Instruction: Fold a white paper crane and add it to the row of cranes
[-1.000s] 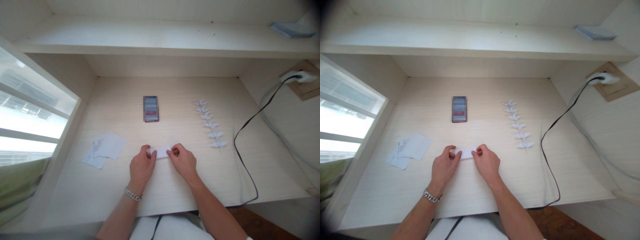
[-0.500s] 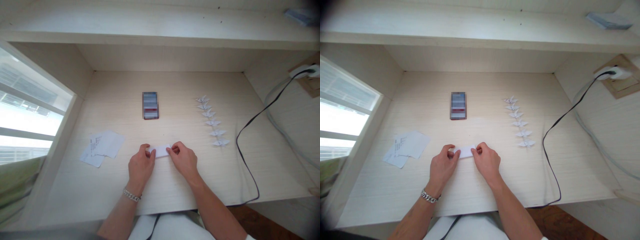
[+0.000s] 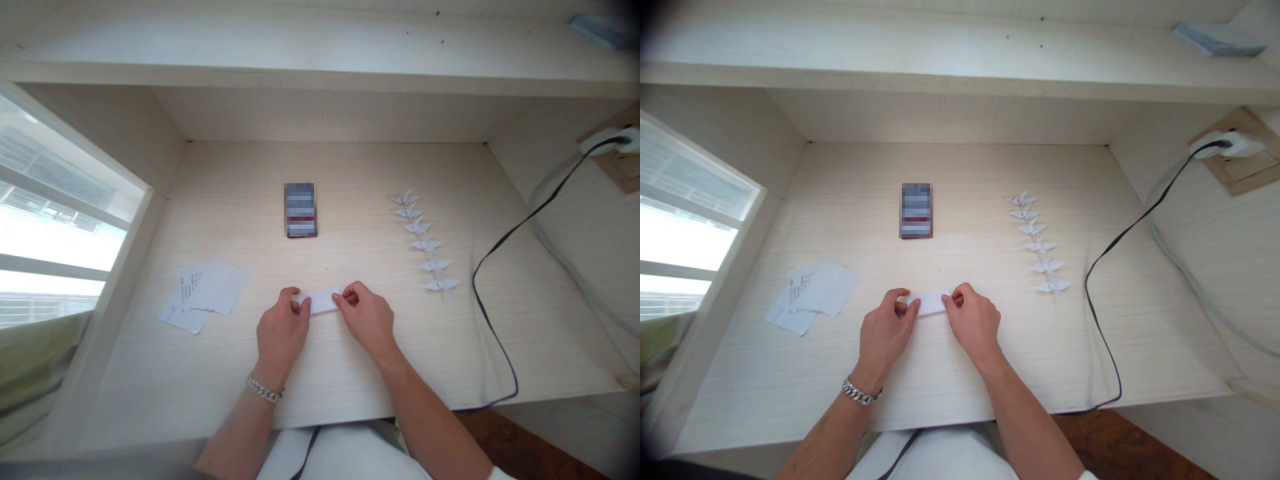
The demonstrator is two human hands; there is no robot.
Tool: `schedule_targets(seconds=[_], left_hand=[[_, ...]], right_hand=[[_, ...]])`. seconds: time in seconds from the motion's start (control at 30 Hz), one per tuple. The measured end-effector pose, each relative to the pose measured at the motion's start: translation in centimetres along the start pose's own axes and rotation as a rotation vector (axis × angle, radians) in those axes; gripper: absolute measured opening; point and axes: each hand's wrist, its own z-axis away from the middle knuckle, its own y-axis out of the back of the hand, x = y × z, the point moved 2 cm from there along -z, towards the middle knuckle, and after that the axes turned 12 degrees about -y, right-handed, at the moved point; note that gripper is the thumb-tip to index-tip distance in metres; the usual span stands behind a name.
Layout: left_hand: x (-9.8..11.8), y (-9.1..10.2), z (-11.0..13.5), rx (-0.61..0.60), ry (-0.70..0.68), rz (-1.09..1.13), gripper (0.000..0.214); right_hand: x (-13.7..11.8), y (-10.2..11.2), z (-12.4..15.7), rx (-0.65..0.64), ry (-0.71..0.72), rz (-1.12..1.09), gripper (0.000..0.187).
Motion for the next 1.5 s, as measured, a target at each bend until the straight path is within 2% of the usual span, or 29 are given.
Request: schedule_targets(seconds=[0.53, 0.73, 0.9, 1.1, 1.37, 1.5], left_hand=[[-0.2, 0.0, -0.1, -0.012, 0.022, -0.002, 0.030], [0.5, 0.2, 0.2, -0.026, 0.064, -0.095, 0.029], [0.8, 0.4, 0.7, 0.065, -0.037, -0.172, 0.027], [1.5, 0.2, 0.9, 0.050, -0.140, -0.195, 0.025], [2.0, 0.3, 1.1, 0.035, -0.126, -0.235, 0.033], [2.0, 0.0, 1.2, 0.058, -0.152, -0.267, 0.033]], right_hand=[[0.0, -0.2, -0.1, 0.002, 0.018, 0.015, 0.020], [0.0, -0.2, 0.0, 0.005, 0.024, 0.032, 0.021], [0.2, -0.3, 0.0, 0.015, 0.058, 0.032, 0.019], [0.0, -0.4, 0.4, 0.037, 0.072, 0.051, 0.018], [0.2, -0.7, 0.9, 0.141, 0.192, 0.060, 0.020], [0.2, -1.8, 2.3, 0.209, 0.470, 0.033, 0.022]])
